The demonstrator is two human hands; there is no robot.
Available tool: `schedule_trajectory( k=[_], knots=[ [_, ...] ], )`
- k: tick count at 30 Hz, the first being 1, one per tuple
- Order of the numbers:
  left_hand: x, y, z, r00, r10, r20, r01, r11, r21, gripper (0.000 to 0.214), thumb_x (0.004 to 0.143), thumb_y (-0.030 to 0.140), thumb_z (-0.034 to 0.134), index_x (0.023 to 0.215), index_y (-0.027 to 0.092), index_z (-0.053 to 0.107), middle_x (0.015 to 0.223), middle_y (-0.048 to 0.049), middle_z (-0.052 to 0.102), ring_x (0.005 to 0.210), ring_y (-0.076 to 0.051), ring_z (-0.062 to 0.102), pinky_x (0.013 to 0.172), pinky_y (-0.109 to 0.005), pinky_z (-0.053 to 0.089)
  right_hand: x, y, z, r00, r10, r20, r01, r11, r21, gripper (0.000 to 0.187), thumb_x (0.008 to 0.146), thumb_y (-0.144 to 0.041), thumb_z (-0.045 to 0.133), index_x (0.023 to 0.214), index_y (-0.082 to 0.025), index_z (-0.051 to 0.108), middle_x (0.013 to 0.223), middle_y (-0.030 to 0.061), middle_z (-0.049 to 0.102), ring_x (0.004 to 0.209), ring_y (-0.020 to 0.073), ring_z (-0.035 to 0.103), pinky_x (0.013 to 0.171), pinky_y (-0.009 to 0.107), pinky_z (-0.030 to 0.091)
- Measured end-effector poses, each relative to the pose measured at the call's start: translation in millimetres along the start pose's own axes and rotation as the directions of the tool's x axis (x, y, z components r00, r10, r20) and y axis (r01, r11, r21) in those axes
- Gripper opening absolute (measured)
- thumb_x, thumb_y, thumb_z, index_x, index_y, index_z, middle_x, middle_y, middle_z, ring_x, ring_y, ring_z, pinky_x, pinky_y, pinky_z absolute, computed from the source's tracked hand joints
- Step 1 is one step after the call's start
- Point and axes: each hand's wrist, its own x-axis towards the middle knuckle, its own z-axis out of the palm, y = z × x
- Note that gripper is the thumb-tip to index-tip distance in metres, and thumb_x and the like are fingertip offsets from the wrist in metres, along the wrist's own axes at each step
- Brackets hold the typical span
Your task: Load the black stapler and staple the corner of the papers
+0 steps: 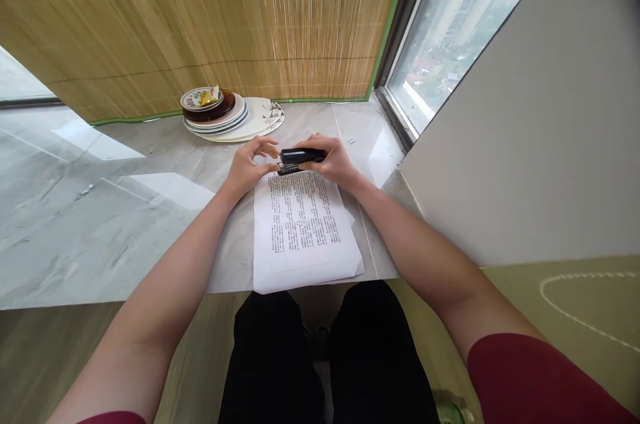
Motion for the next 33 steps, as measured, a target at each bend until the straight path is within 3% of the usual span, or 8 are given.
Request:
schedule_trajectory(
  k=[11, 15, 19, 21, 23, 27, 29, 33],
  knots=[
    [1.0, -1.7, -1.8, 0.999, 0.041, -0.011, -0.039, 0.990, 0.137, 0.038, 0.076, 0.045, 0.088, 0.101, 0.023, 0.071, 0.100, -0.0024, 0.075, 0.086, -0.017, 0.068, 0.079, -0.032, 0.053, 0.8, -16.4, 10.8, 0.999, -0.033, 0.011, 0.033, 0.999, -0.043, 0.026, 0.086, -0.030, 0.079, 0.111, -0.030, 0.079, 0.100, 0.0012, 0.076, 0.095, 0.0230, 0.064, 0.096, 0.042, 0.051],
    [1.6, 2.3, -1.3, 0.999, 0.028, -0.041, -0.020, 0.984, 0.179, 0.036, 0.081, 0.048, 0.084, 0.102, 0.023, 0.068, 0.102, -0.0032, 0.074, 0.088, -0.018, 0.068, 0.079, -0.033, 0.054, -0.4, -11.2, 15.7, 0.996, -0.021, -0.092, 0.017, 0.999, -0.045, 0.026, 0.085, -0.029, 0.080, 0.110, -0.029, 0.077, 0.099, 0.0020, 0.077, 0.094, 0.0230, 0.066, 0.092, 0.041, 0.054],
    [2.2, 10.5, 2.6, 0.998, 0.045, -0.054, -0.029, 0.964, 0.266, 0.032, 0.087, 0.050, 0.078, 0.102, 0.023, 0.068, 0.106, -0.0051, 0.074, 0.094, -0.021, 0.067, 0.084, -0.036, 0.056, -0.3, -0.6, 11.0, 0.961, 0.058, -0.270, -0.091, 0.990, -0.112, 0.028, 0.085, -0.029, 0.078, 0.113, -0.029, 0.075, 0.107, 0.0026, 0.078, 0.100, 0.0245, 0.069, 0.097, 0.045, 0.056],
    [1.0, 16.8, 7.6, 0.995, 0.086, 0.044, -0.095, 0.955, 0.280, 0.033, 0.092, 0.052, 0.074, 0.108, 0.024, 0.070, 0.113, -0.0070, 0.075, 0.105, -0.024, 0.068, 0.093, -0.040, 0.056, -0.2, 7.9, 2.4, 0.923, 0.090, -0.373, -0.165, 0.971, -0.175, 0.029, 0.087, -0.028, 0.075, 0.116, -0.029, 0.074, 0.111, 0.0035, 0.078, 0.104, 0.0257, 0.070, 0.101, 0.048, 0.055],
    [-1.4, 23.0, 14.4, 0.963, 0.128, 0.239, -0.192, 0.945, 0.266, 0.038, 0.096, 0.054, 0.069, 0.120, 0.025, 0.071, 0.128, -0.0085, 0.073, 0.123, -0.027, 0.065, 0.108, -0.045, 0.051, -0.9, 17.6, -8.7, 0.893, 0.100, -0.439, -0.226, 0.943, -0.244, 0.029, 0.089, -0.028, 0.072, 0.118, -0.028, 0.074, 0.112, 0.0046, 0.078, 0.108, 0.0270, 0.070, 0.103, 0.051, 0.054],
    [-6.4, 24.6, 24.5, 0.801, 0.105, 0.590, -0.321, 0.907, 0.273, 0.058, 0.097, 0.060, 0.065, 0.147, 0.031, 0.061, 0.161, -0.0081, 0.054, 0.147, -0.033, 0.051, 0.124, -0.051, 0.035, -4.7, 36.4, -27.3, 0.874, 0.111, -0.473, -0.297, 0.893, -0.339, 0.028, 0.090, -0.031, 0.071, 0.118, -0.027, 0.073, 0.112, 0.0064, 0.078, 0.112, 0.0291, 0.070, 0.105, 0.054, 0.054],
    [-7.3, 19.0, 23.7, 0.784, 0.046, 0.619, -0.323, 0.881, 0.345, 0.060, 0.098, 0.061, 0.061, 0.150, 0.031, 0.059, 0.165, -0.0084, 0.049, 0.150, -0.034, 0.047, 0.126, -0.052, 0.031, -6.6, 43.8, -31.3, 0.864, 0.142, -0.483, -0.333, 0.881, -0.337, 0.027, 0.089, -0.033, 0.072, 0.115, -0.027, 0.074, 0.110, 0.0062, 0.079, 0.109, 0.0296, 0.071, 0.105, 0.055, 0.053],
    [-6.7, 8.1, 16.5, 0.849, -0.074, 0.523, -0.242, 0.826, 0.509, 0.056, 0.099, 0.049, 0.055, 0.149, 0.024, 0.059, 0.164, -0.0115, 0.050, 0.149, -0.033, 0.047, 0.128, -0.054, 0.026, -8.1, 52.1, -31.1, 0.859, 0.222, -0.461, -0.386, 0.873, -0.298, 0.029, 0.086, -0.035, 0.073, 0.114, -0.026, 0.076, 0.110, 0.0063, 0.080, 0.107, 0.0311, 0.072, 0.106, 0.057, 0.053]
  ],
)
